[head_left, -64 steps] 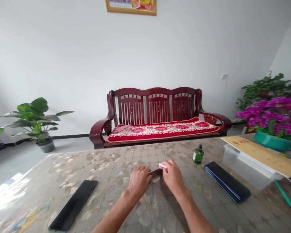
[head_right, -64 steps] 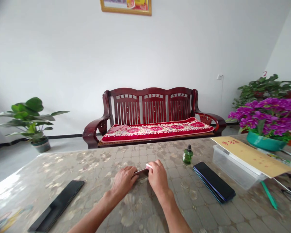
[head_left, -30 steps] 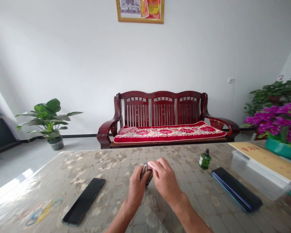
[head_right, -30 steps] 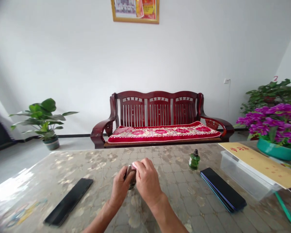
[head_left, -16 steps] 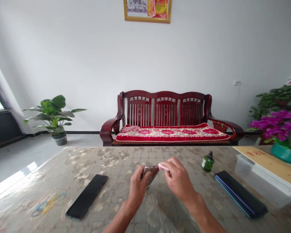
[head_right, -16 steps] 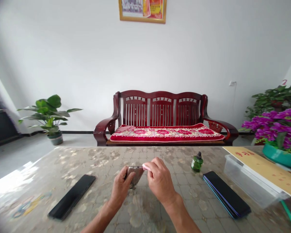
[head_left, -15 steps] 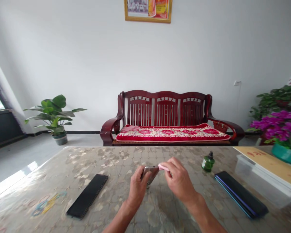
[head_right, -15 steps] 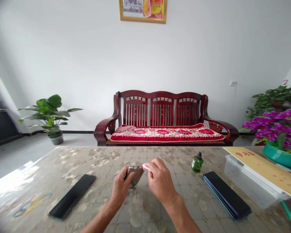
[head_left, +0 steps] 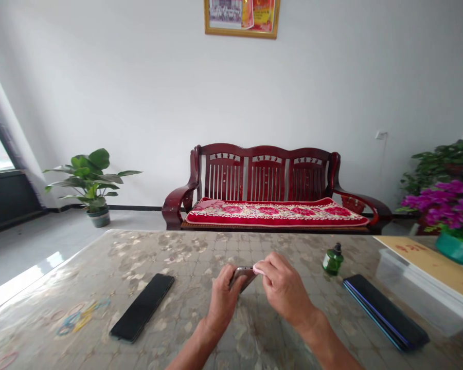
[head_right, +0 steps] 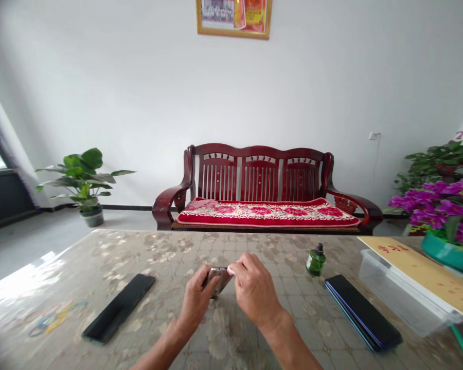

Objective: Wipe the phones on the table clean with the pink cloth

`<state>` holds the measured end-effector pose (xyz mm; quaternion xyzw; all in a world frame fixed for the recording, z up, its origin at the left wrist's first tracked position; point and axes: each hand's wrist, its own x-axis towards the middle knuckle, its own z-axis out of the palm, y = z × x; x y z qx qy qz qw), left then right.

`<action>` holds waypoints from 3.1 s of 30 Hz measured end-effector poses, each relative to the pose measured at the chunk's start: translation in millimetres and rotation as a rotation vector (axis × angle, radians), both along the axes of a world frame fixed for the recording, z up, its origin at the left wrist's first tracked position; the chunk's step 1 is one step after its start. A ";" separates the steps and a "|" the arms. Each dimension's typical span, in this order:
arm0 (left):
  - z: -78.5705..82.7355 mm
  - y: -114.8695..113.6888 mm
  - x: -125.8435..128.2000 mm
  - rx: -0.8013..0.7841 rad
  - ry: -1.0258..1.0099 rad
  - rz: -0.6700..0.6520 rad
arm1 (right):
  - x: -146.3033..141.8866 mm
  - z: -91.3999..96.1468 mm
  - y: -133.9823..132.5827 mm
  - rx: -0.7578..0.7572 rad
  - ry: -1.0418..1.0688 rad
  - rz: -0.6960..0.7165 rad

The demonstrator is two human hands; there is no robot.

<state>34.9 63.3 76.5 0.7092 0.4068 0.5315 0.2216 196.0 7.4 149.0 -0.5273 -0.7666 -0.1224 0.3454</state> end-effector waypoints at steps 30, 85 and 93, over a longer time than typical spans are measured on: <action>3.3 -5.8 4.1 0.026 0.002 -0.040 | -3.0 -4.1 -5.8 -0.015 0.009 -0.006; -11.5 6.5 24.9 -0.196 -0.267 -0.037 | 4.2 -57.2 24.5 -0.022 0.574 -0.084; -7.1 10.6 -1.1 -0.135 -0.064 -0.025 | -9.4 -59.4 23.7 -0.087 0.719 -0.016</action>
